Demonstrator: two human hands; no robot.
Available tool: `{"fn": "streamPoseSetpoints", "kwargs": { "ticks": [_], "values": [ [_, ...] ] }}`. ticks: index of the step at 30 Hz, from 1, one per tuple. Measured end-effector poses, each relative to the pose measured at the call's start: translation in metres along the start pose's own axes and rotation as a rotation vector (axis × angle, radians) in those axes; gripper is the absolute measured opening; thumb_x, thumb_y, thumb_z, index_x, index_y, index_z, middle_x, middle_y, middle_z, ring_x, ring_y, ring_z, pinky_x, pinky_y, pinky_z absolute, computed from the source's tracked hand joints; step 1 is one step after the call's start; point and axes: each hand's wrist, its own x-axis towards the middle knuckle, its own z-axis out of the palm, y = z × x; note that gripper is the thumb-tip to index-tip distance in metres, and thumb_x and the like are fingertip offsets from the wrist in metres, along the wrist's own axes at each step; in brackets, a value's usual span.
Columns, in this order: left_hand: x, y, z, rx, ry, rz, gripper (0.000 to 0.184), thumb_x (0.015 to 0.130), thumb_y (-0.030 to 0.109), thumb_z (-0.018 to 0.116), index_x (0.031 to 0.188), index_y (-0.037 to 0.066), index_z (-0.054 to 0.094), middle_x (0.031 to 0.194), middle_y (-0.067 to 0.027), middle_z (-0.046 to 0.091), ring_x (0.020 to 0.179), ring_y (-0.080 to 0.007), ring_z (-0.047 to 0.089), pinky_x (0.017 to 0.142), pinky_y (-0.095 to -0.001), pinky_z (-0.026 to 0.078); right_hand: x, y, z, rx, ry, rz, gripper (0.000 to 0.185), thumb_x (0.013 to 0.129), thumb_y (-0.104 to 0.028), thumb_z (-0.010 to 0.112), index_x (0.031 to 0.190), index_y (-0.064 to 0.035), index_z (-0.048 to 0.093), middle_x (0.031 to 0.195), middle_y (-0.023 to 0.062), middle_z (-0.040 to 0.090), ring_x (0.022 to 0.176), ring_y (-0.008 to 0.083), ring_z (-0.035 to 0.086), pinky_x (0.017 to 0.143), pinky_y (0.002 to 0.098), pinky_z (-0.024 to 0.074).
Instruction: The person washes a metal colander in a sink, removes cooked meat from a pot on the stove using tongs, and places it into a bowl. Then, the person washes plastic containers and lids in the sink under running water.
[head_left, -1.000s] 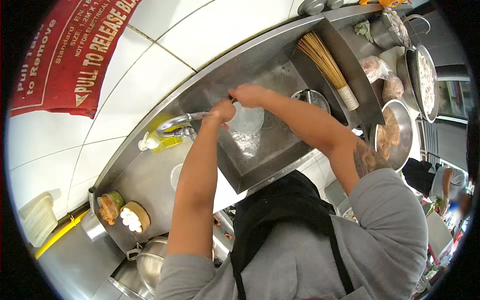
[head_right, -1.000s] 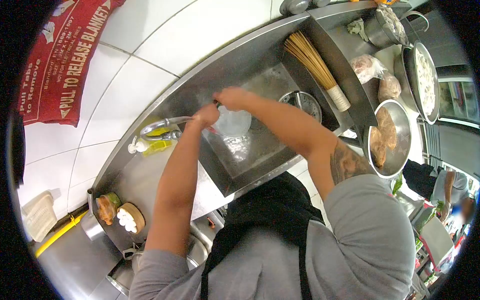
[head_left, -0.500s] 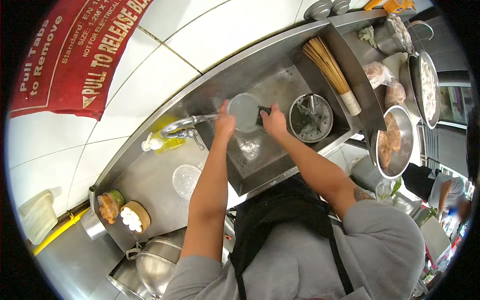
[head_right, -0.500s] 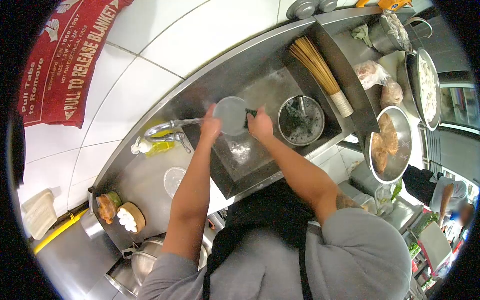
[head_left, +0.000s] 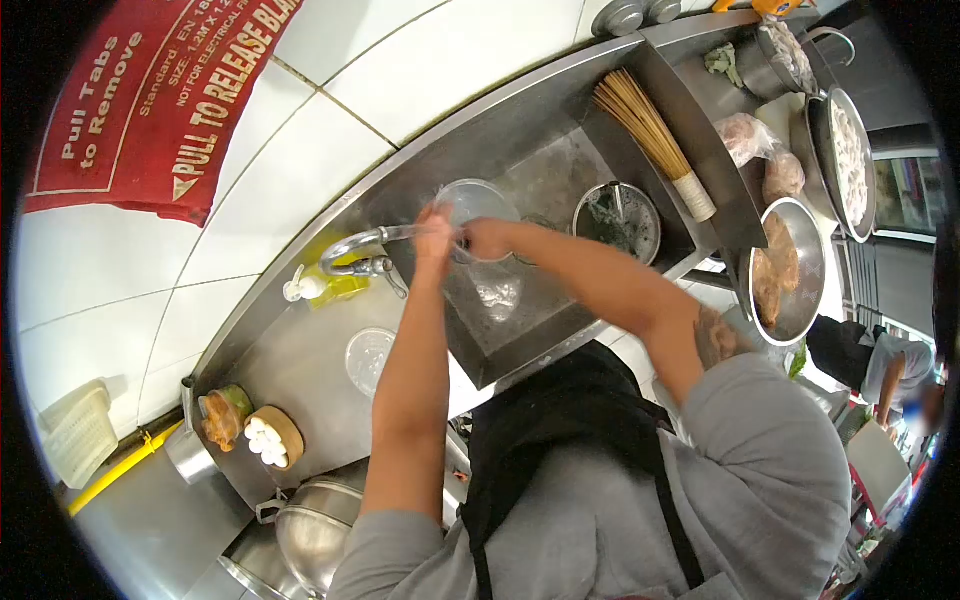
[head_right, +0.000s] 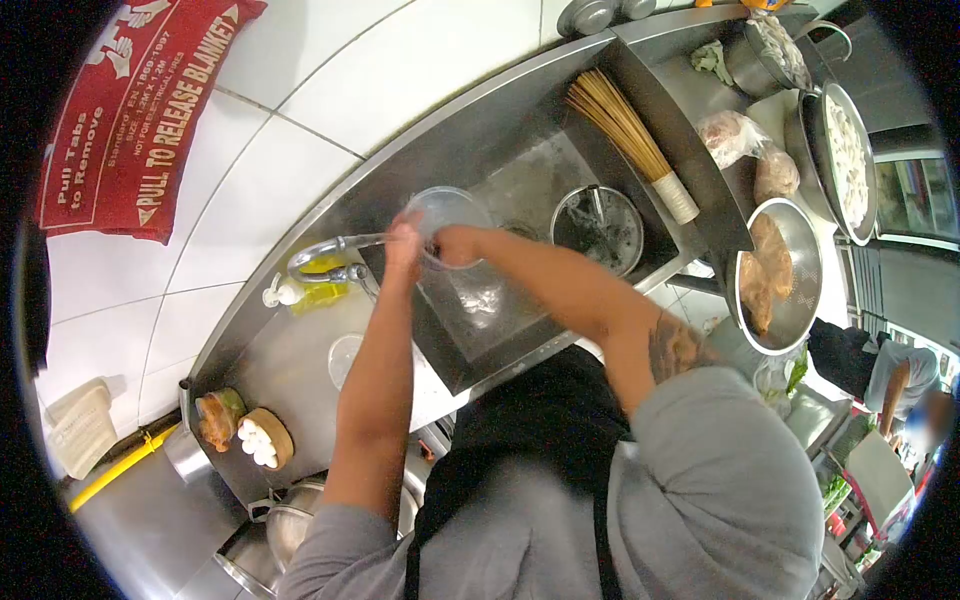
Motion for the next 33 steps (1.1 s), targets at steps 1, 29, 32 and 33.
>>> {"fn": "streamPoseSetpoints", "kwargs": {
  "ticks": [1,29,32,33],
  "values": [
    [-0.008,0.005,-0.009,-0.257,-0.055,-0.108,0.051,0.085,0.030,0.061,0.131,0.008,0.055,0.119,-0.0149,0.063,0.109,-0.0279,0.059,0.095,-0.0384,0.044,-0.018,-0.018,-0.022,-0.346,-0.122,-0.036,0.034,0.080,-0.018,0.058,0.107,0.0003,0.064,0.110,0.0221,0.064,0.106,0.0367,0.060,0.093,0.0464,0.0458],
    [-0.026,0.028,-0.033,-0.435,-0.341,-0.228,0.031,0.094,0.034,0.060,0.098,0.003,0.064,0.078,-0.0015,0.060,0.073,-0.0123,0.054,0.067,-0.0288,0.044,-0.192,0.110,0.002,-0.346,0.632,0.607,0.024,0.087,-0.019,0.060,0.101,-0.0013,0.065,0.100,0.0220,0.065,0.093,0.0397,0.064,0.080,0.0482,0.0519],
    [-0.037,0.066,-0.023,-0.231,-0.443,-0.039,0.023,0.095,0.027,0.059,0.095,0.004,0.063,0.077,0.0007,0.058,0.071,-0.0109,0.053,0.067,-0.0266,0.044,-0.189,0.116,0.017,-0.704,0.213,0.428,0.024,0.084,-0.013,0.056,0.104,-0.0023,0.066,0.112,0.0184,0.062,0.101,0.0349,0.063,0.083,0.0450,0.0537],
    [-0.036,0.073,-0.018,-0.174,-0.467,0.030,0.022,0.095,0.026,0.059,0.093,0.005,0.062,0.074,0.0019,0.056,0.069,-0.0102,0.052,0.066,-0.0260,0.043,-0.183,0.125,0.023,-0.798,0.125,0.345,0.025,0.084,-0.013,0.055,0.104,-0.0021,0.066,0.112,0.0186,0.062,0.104,0.0340,0.062,0.083,0.0440,0.0539]
  ]
}}
